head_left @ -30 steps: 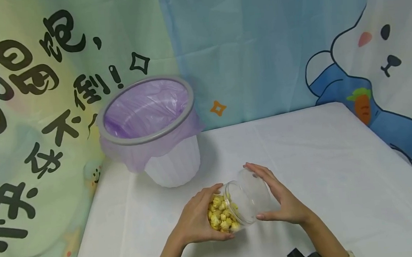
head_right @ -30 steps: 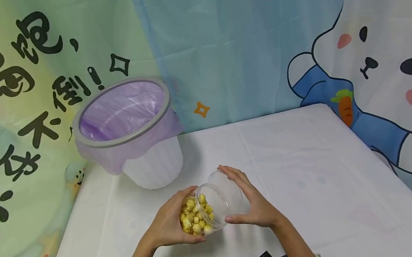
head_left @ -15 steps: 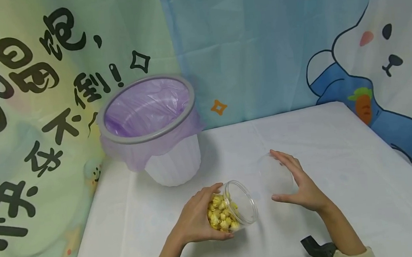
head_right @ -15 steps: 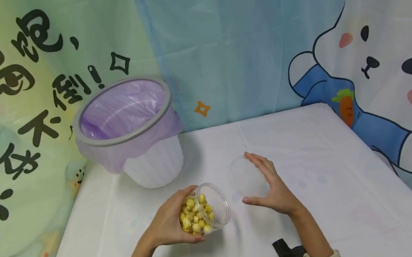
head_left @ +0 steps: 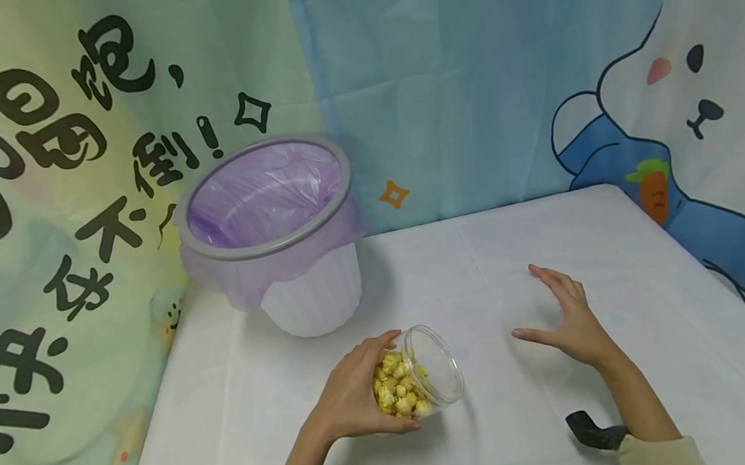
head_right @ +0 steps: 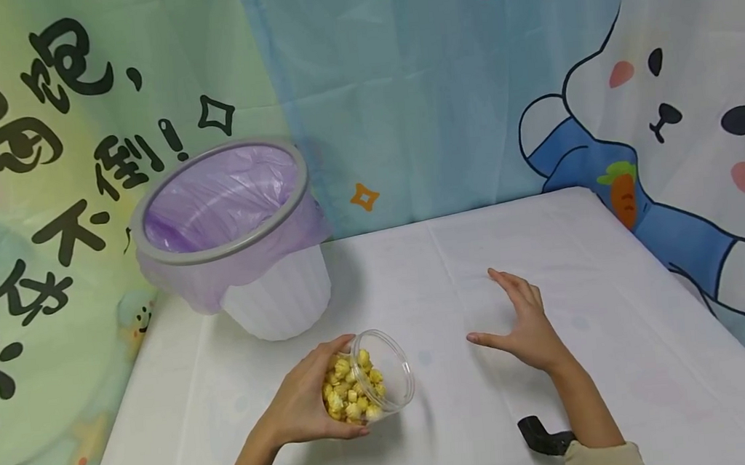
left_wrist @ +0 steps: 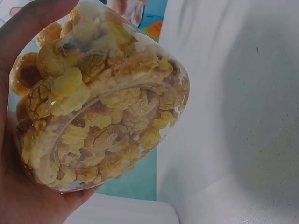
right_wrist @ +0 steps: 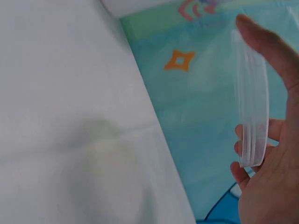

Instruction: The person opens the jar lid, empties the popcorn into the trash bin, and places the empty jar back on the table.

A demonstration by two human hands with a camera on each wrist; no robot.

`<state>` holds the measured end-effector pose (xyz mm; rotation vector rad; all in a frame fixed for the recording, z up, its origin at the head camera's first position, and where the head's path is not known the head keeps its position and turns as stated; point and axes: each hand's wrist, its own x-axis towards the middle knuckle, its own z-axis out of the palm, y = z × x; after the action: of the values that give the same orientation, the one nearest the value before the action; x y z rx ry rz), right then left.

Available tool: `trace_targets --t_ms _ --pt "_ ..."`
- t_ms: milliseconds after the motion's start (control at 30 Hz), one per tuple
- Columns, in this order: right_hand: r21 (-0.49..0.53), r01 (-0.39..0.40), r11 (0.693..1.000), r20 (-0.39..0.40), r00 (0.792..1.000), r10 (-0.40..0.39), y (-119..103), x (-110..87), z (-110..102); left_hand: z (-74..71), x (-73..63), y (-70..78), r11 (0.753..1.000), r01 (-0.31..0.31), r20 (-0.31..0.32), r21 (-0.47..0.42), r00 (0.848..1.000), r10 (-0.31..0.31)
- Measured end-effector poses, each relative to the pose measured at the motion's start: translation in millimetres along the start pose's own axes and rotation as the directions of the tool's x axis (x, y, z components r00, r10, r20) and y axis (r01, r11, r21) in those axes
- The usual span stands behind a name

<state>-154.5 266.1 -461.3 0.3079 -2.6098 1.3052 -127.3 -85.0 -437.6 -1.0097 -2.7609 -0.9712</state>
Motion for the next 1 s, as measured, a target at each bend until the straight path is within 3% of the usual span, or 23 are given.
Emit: trace_targets --t_ms 200,467,1000 --pt "-0.129 -0.078 0.989 -0.033 0.997 0.075 20.3 4.9 -13.7 -0.3 0.8 -0.1 1.000 -0.012 -0.002 0.007 1.000 0.012" --pt "-0.250 -0.177 0.952 0.005 0.983 0.184 43.5 6.3 -15.0 4.0 1.3 0.1 1.000 -0.007 0.004 0.006 1.000 0.007" --pt "-0.338 -0.170 0.926 0.036 0.980 0.194 68.3 3.0 -8.6 2.7 1.6 -2.1 1.000 -0.004 0.019 0.012 1.000 0.003"
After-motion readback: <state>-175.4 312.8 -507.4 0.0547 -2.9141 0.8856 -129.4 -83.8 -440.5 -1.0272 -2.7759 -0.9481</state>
